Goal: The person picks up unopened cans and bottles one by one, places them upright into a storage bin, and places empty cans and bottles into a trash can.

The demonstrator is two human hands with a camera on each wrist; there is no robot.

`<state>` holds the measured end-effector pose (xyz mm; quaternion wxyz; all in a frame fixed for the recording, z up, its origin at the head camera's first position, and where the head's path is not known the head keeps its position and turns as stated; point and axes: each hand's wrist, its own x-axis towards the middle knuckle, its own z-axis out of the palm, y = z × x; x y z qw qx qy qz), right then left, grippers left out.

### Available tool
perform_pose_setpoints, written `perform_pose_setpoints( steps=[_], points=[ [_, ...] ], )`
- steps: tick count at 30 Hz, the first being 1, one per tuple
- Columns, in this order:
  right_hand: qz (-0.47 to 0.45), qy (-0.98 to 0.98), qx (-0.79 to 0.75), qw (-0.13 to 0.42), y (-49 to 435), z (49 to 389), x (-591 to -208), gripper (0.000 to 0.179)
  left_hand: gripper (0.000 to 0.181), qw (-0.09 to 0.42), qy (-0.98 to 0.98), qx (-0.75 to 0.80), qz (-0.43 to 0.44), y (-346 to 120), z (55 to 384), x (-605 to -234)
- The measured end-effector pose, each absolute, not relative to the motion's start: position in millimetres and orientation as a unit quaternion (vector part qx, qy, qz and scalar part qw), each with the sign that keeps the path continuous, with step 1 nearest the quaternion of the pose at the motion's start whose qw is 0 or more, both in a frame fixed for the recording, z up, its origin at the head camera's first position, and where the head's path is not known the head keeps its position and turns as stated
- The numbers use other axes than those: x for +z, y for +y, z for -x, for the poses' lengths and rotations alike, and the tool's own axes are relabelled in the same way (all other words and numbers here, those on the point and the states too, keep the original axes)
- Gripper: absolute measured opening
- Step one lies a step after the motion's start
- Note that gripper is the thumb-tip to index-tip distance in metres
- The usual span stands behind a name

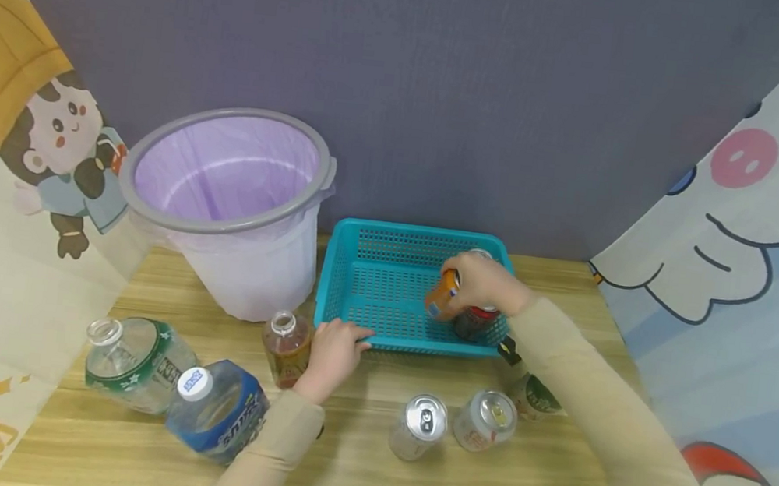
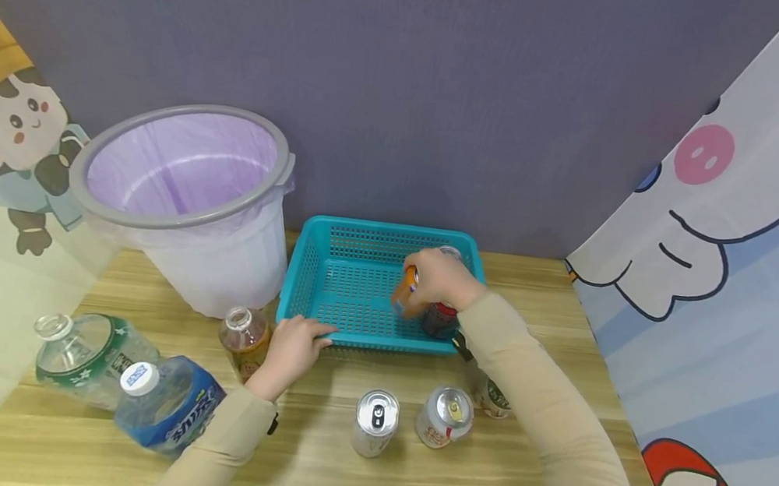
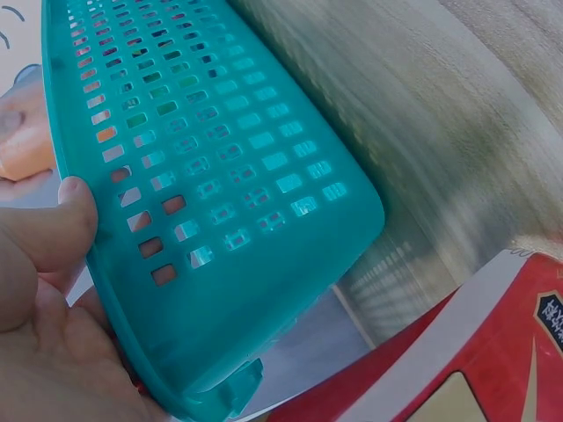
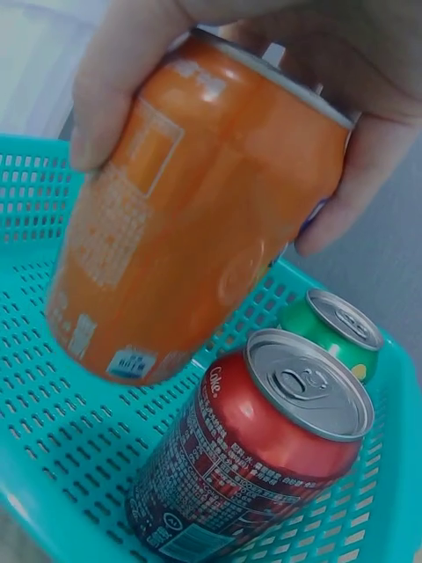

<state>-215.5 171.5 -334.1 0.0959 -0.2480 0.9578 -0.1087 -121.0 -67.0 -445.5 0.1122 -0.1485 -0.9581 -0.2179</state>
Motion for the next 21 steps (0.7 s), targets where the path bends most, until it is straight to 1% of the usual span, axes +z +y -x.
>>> perform_pose_setpoints(
  steps=[4,8,10,15,21],
  points=[
    [0.223,0.963,-0.124,0.088,169.1,220.5,-336.7,0.067,0.019,0.112,-0.958,-0.219,0.147,-66.9,120.7,-444.9],
    [0.195,0.967,-0.131,0.100,167.0,227.2,-340.1,0.073,0.020,0.111,-0.958,-0.219,0.145,-67.3,120.0,-444.3],
    [0.181,0.969,-0.129,0.108,166.8,231.6,-342.4,0.071,0.020,0.108,-0.959,-0.221,0.144,-67.4,119.8,-444.2],
    [0.148,0.973,-0.133,0.120,168.9,242.9,-348.6,0.061,0.020,0.101,-0.959,-0.222,0.142,-67.4,119.4,-444.0],
    [0.125,0.978,-0.132,0.100,169.7,253.8,-358.2,0.059,0.020,0.111,-0.958,-0.221,0.145,-67.9,119.2,-443.5]
  ],
)
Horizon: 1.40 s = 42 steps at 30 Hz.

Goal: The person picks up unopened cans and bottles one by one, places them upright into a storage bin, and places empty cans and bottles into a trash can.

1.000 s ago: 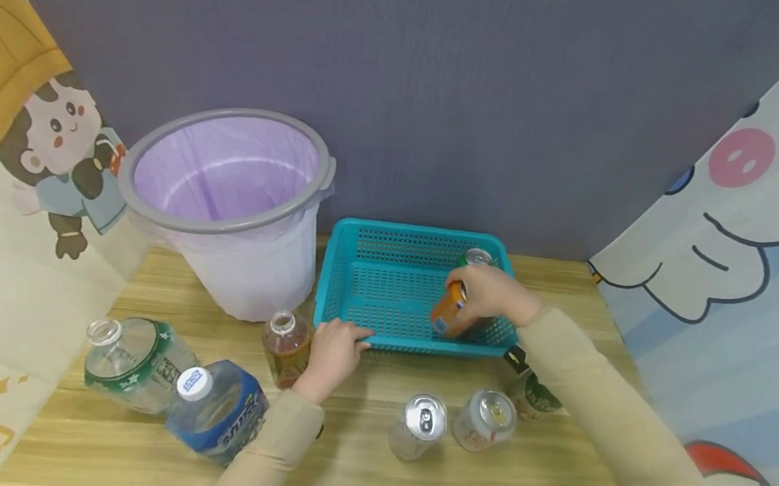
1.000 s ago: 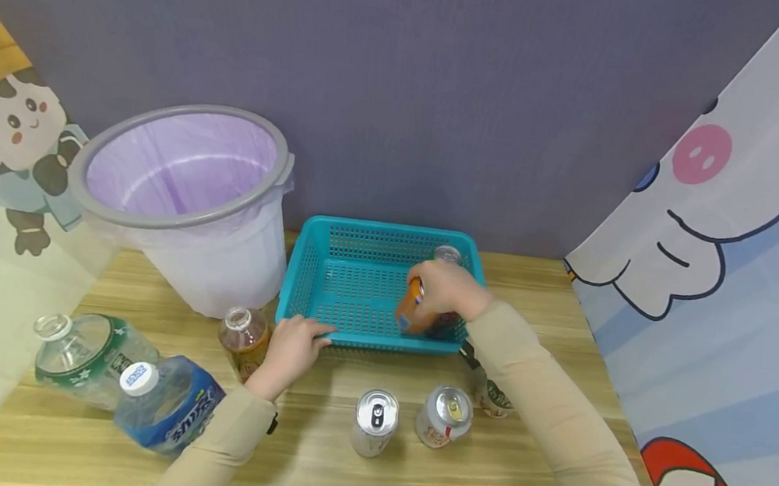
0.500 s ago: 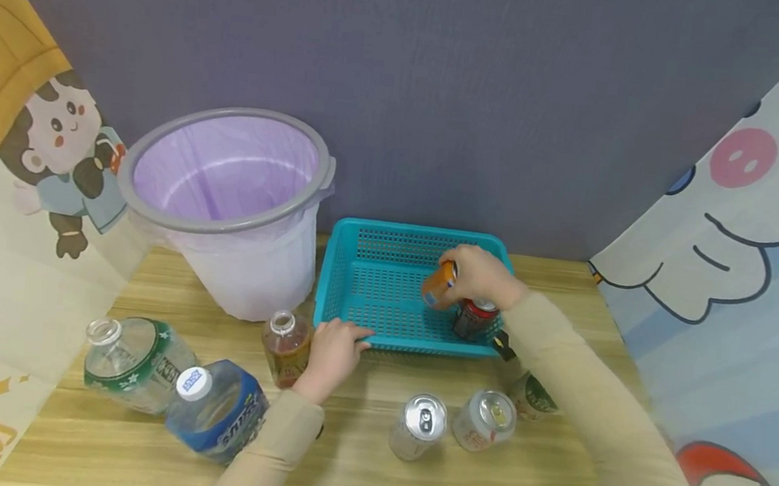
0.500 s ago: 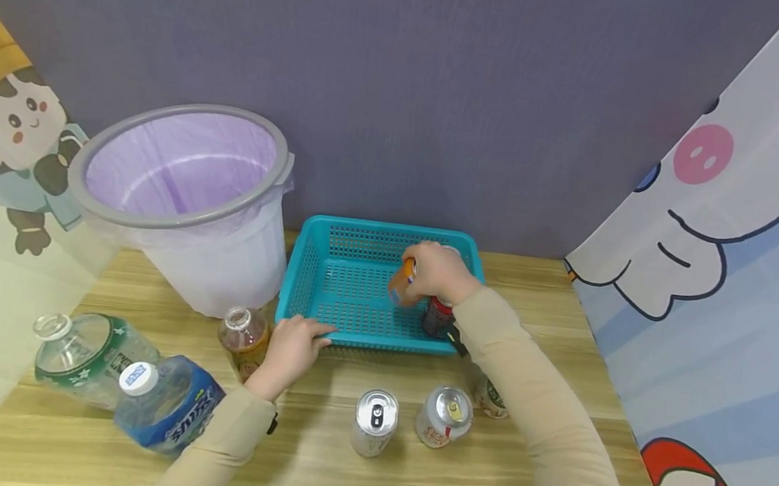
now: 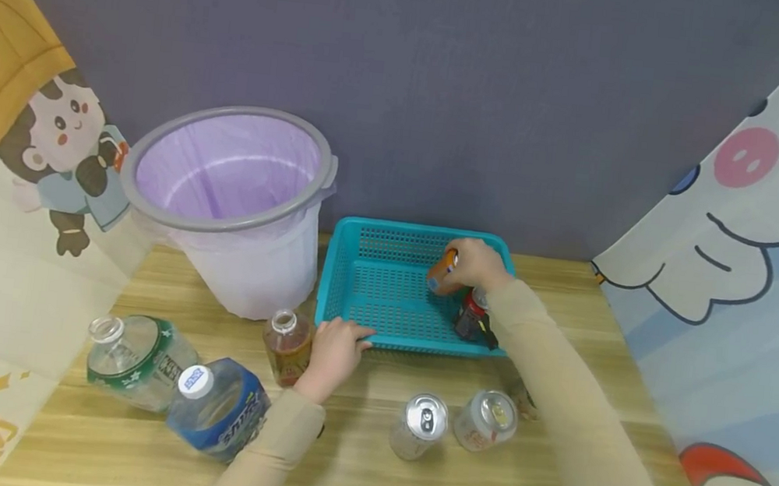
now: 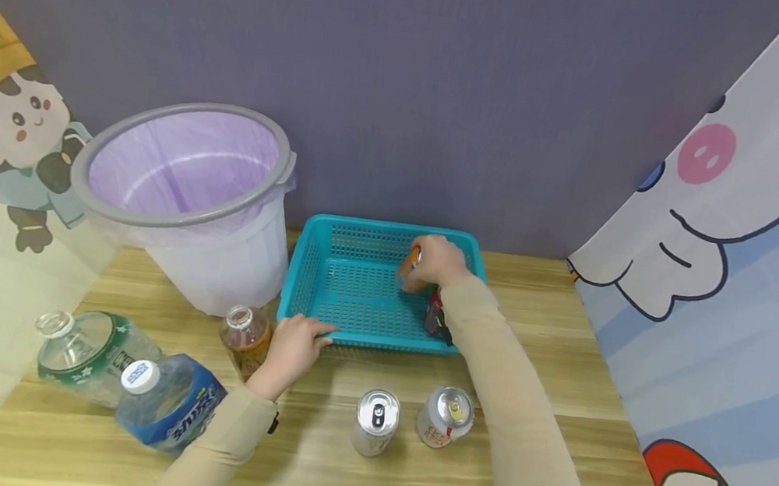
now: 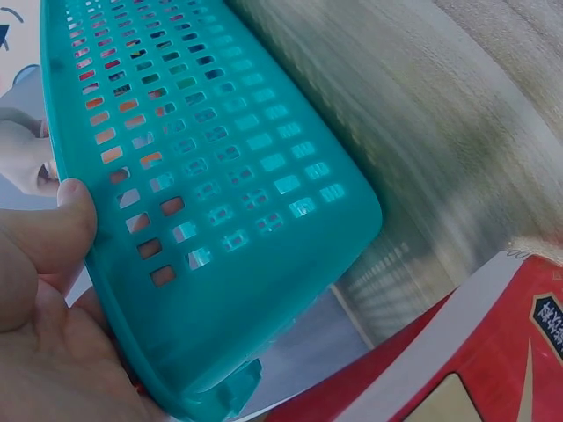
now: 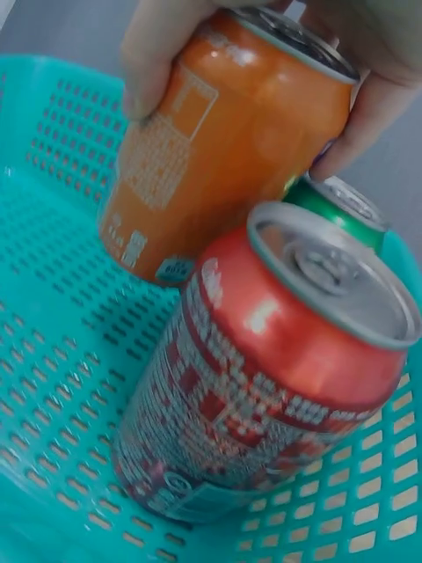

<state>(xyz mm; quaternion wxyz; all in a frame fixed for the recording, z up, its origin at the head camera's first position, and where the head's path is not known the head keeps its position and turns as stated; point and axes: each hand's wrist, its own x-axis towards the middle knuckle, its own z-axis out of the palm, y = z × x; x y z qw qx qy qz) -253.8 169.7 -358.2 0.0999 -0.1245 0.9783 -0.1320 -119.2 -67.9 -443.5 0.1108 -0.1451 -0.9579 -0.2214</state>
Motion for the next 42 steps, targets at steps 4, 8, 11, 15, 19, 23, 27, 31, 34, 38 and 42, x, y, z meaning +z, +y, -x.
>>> perform_pose_setpoints(
  steps=[4,8,11,15,19,23,27,31,34,38,42],
  points=[
    [0.131,0.982,-0.107,0.088,163.3,257.4,-364.6,0.057,0.020,0.110,-0.957,-0.225,0.144,-68.5,119.3,-443.5],
    [0.132,0.985,-0.075,0.081,155.7,259.5,-370.2,0.057,0.020,0.110,-0.957,-0.228,0.143,-69.2,119.4,-443.4],
    [0.139,0.984,-0.074,0.087,150.9,260.6,-374.9,0.062,0.021,0.111,-0.956,-0.228,0.144,-69.6,119.8,-443.9],
    [0.148,0.981,-0.079,0.097,145.7,261.4,-379.9,0.066,0.020,0.112,-0.957,-0.226,0.145,-69.8,120.4,-445.3],
    [0.147,0.981,-0.075,0.097,143.7,262.3,-383.7,0.064,0.020,0.116,-0.956,-0.226,0.145,-69.7,120.5,-446.5],
    [0.143,0.982,-0.080,0.093,145.3,263.1,-388.7,0.065,0.020,0.123,-0.955,-0.224,0.149,-69.4,120.5,-447.5],
    [0.138,0.985,-0.071,0.082,147.9,264.7,-395.1,0.067,0.020,0.122,-0.956,-0.222,0.149,-69.2,121.6,-447.5],
    [0.134,0.986,-0.062,0.076,149.6,267.7,-400.3,0.066,0.020,0.117,-0.957,-0.222,0.146,-69.3,123.2,-446.6],
    [0.134,0.986,-0.059,0.081,151.3,268.9,-402.4,0.061,0.020,0.117,-0.957,-0.222,0.145,-69.3,123.9,-447.3],
    [0.134,0.985,-0.058,0.092,152.2,269.2,-403.0,0.057,0.020,0.116,-0.957,-0.225,0.144,-69.3,124.5,-448.7],
    [0.127,0.983,-0.049,0.122,151.0,268.9,-401.4,0.059,0.021,0.113,-0.957,-0.226,0.145,-69.6,125.0,-449.2]
  ],
)
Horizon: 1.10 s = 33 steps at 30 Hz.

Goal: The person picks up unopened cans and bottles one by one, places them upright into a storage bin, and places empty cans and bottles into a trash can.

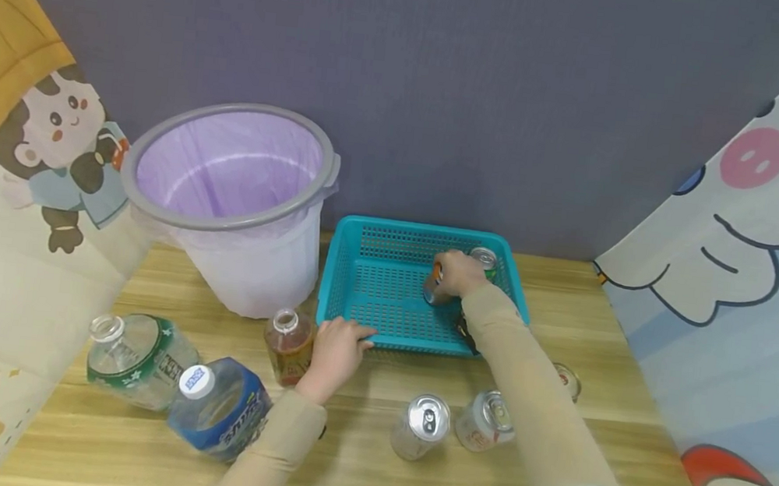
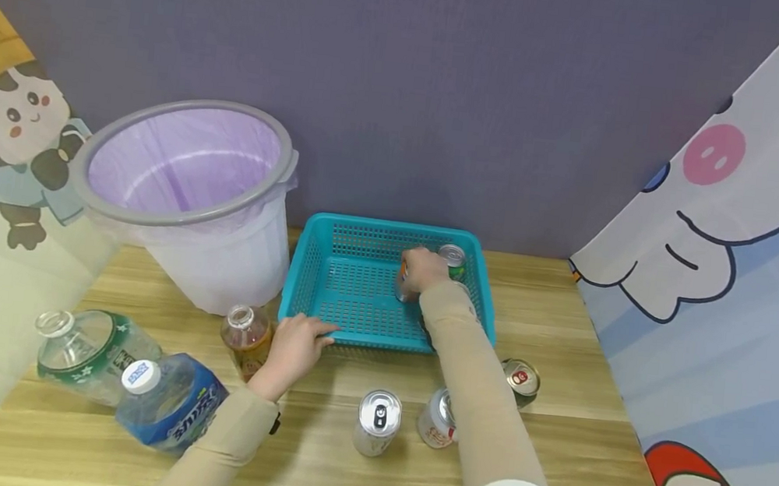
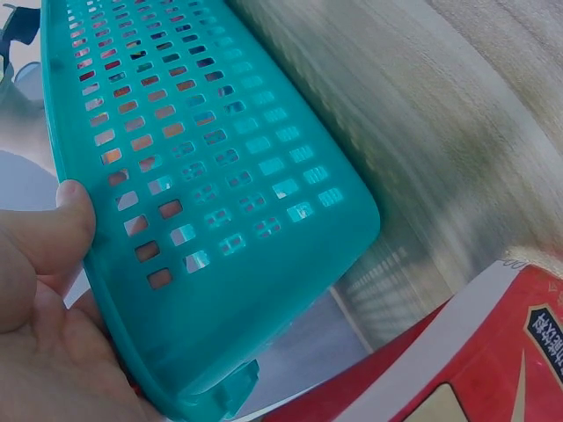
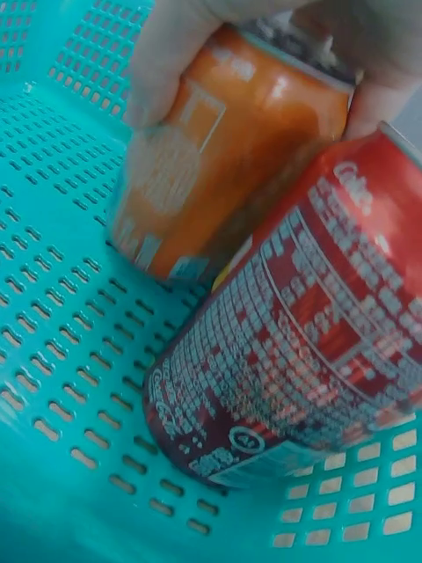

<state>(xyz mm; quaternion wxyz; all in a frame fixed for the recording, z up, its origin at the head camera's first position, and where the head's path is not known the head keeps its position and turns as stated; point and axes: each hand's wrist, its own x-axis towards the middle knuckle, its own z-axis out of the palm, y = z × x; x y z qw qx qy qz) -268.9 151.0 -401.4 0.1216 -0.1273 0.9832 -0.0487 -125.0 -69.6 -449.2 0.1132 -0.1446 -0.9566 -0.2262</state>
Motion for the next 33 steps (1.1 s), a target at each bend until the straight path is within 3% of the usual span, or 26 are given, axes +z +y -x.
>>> perform_pose_setpoints(
  steps=[14,24,33],
  points=[
    [0.110,0.965,-0.067,0.230,139.9,271.0,-387.8,0.059,0.021,0.115,-0.955,-0.232,0.145,-69.8,123.3,-445.6],
    [0.105,0.972,-0.065,0.202,138.6,278.7,-387.5,0.061,0.020,0.129,-0.954,-0.229,0.144,-70.1,125.2,-449.7],
    [0.087,0.978,-0.074,0.176,136.7,281.7,-390.9,0.048,0.020,0.134,-0.953,-0.229,0.144,-69.1,124.9,-449.9]
  ],
)
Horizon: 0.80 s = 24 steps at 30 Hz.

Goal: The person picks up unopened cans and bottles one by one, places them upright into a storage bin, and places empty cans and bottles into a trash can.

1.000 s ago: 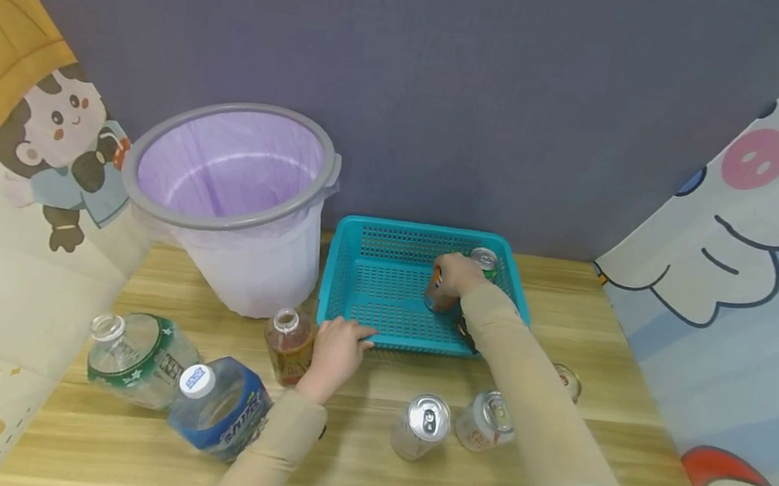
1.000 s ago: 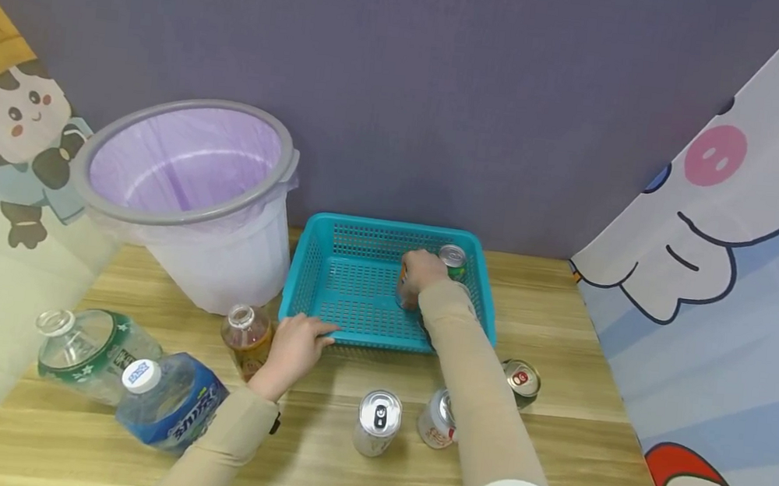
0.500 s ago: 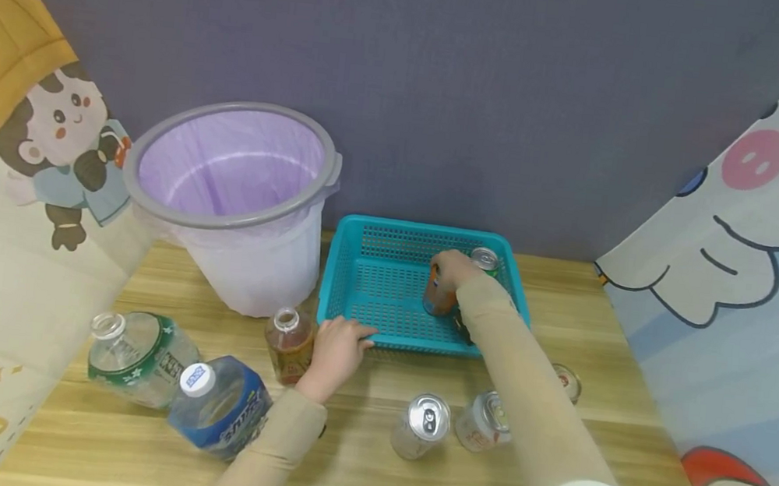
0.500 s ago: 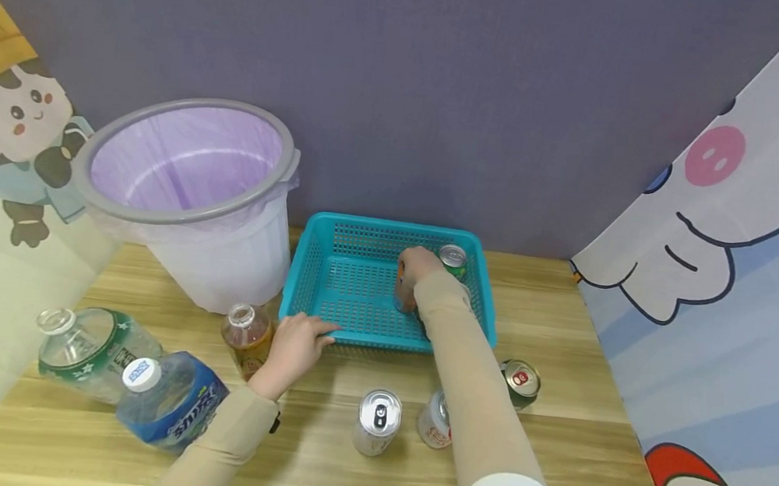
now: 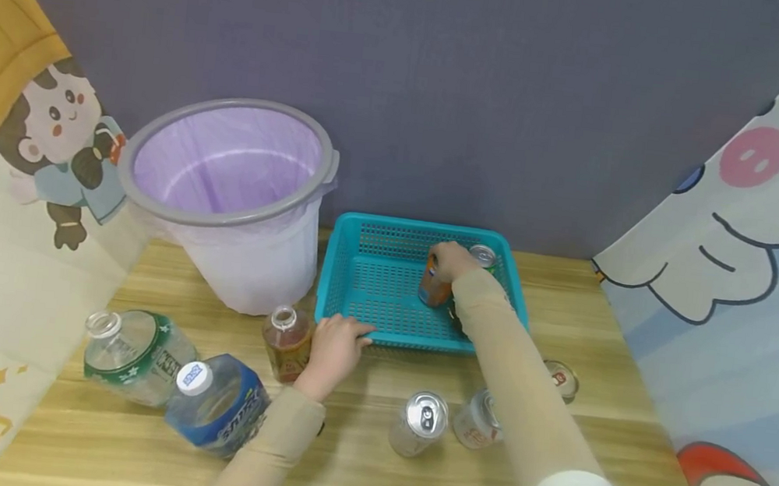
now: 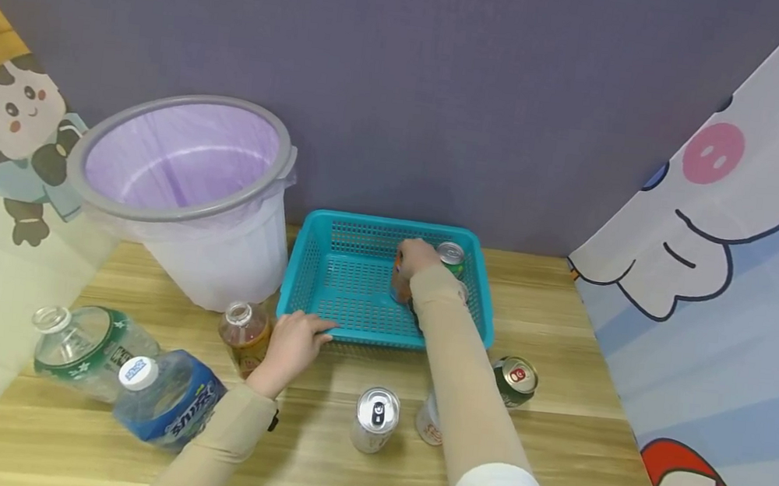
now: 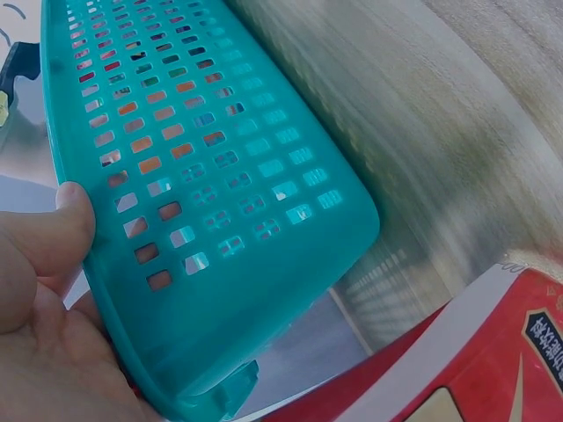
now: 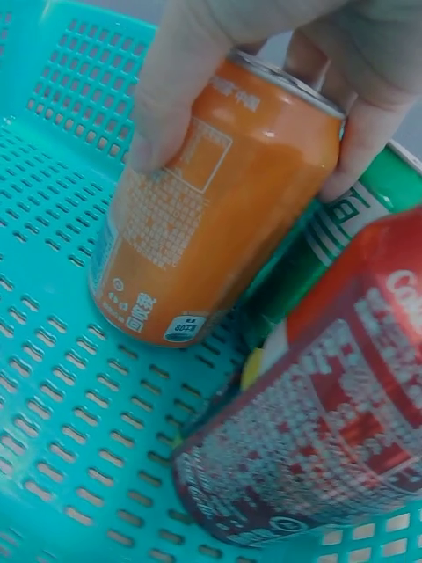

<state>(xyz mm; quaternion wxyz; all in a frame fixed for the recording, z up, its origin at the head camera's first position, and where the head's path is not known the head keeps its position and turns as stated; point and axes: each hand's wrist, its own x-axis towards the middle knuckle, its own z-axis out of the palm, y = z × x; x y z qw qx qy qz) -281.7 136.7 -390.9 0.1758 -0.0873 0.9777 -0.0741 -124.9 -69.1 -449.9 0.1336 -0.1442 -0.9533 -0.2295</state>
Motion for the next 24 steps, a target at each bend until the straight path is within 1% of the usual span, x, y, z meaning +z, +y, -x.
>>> perform_pose_setpoints(
  steps=[6,8,12,16,24],
  points=[
    [0.072,0.983,-0.100,0.137,133.8,285.4,-395.8,0.023,0.020,0.131,-0.953,-0.230,0.144,-69.2,125.0,-449.6],
    [0.069,0.984,-0.106,0.123,133.2,287.8,-398.6,0.019,0.020,0.130,-0.953,-0.231,0.145,-69.2,125.0,-449.9],
    [0.064,0.987,-0.110,0.097,133.3,293.1,-404.3,0.026,0.020,0.131,-0.953,-0.232,0.147,-68.6,125.1,-450.0],
    [0.057,0.989,-0.107,0.084,133.9,297.0,-408.4,0.034,0.020,0.133,-0.952,-0.232,0.148,-67.8,125.1,-449.2],
    [0.047,0.989,-0.087,0.114,131.2,293.4,-407.0,0.046,0.020,0.129,-0.954,-0.229,0.147,-68.7,124.0,-449.5]
  ],
)
